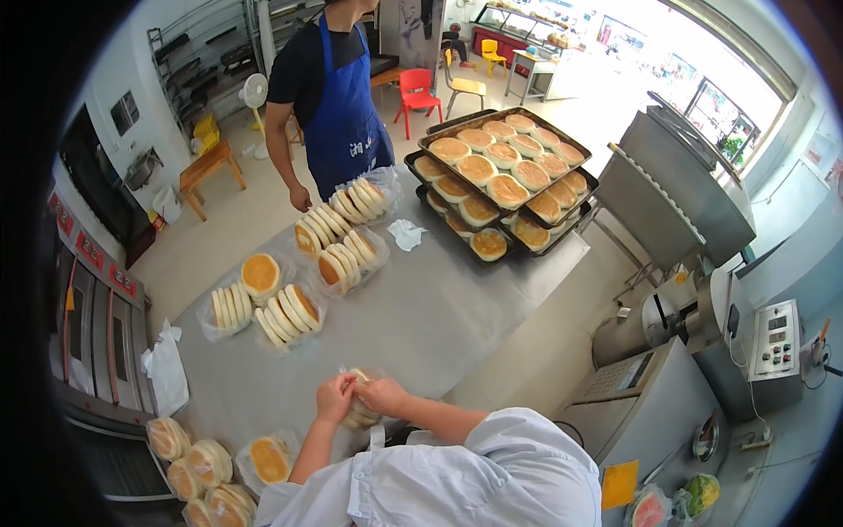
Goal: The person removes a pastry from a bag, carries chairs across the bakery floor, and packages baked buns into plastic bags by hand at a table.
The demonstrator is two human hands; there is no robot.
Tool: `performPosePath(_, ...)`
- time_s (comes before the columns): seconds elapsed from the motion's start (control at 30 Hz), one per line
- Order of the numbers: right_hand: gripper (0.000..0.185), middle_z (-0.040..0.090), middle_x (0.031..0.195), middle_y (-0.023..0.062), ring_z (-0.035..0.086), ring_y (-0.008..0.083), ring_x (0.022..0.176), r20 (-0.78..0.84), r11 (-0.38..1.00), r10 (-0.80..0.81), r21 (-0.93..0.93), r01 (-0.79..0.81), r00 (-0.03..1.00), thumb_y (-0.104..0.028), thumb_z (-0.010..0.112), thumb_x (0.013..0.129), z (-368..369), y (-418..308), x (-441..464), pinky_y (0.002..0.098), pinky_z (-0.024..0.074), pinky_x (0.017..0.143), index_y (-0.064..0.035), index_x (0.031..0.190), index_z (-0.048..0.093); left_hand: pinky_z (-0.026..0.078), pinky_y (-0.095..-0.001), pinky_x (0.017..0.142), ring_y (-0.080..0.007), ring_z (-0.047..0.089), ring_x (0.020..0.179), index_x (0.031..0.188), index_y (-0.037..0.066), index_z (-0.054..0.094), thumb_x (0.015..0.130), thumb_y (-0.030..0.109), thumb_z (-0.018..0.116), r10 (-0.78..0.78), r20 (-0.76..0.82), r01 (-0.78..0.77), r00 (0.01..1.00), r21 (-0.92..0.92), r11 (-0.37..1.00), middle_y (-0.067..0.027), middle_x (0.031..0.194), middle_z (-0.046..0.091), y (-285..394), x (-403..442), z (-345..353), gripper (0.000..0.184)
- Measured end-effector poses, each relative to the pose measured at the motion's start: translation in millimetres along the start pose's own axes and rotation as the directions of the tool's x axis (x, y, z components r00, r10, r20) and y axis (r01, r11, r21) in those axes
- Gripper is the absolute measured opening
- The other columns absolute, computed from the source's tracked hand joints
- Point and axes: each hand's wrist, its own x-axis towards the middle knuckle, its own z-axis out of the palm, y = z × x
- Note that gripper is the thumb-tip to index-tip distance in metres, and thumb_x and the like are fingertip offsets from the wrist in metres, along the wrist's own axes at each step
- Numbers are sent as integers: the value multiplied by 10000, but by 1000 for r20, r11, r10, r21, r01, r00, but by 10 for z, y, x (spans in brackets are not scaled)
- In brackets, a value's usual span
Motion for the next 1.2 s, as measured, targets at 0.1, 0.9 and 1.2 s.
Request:
performPosePath(0.1, 141, 660, 812, 149, 632, 353, 733, -82, 984, 142, 123, -132, 986, -243, 554, 892, 39, -18, 25, 459, 500, 652, -115, 940, 589, 508, -373, 682, -288, 643, 742, 915, 93, 673, 779, 220, 707, 47, 37, -49, 998, 46, 998, -78, 827, 682, -46, 62, -44, 189)
performPosePath(0.9, 163, 621, 658, 162, 607, 349, 592, -84, 965, 142, 232, -120, 986, -235, 683, 758, 186, 149, 113, 421, 474, 521, -139, 880, 732, 451, -448, 816, -293, 566, 907, 1100, 37, 614, 803, 213, 689, 243, -184, -211, 952, 176, 961, -154, 1173, 532, 152, -279, -102, 353)
performPosePath(1.2, 180, 658, 711, 157, 636, 332, 608, -250, 947, -34, 303, 111, 968, -221, 706, 709, 60, 140, 151, 389, 508, 558, -87, 830, 701, 492, -336, 662, -238, 637, 777, 889, 79, 678, 842, 128, 634, 116, -348, -164, 930, -110, 980, -61, 864, 680, 218, -289, 98, 81)
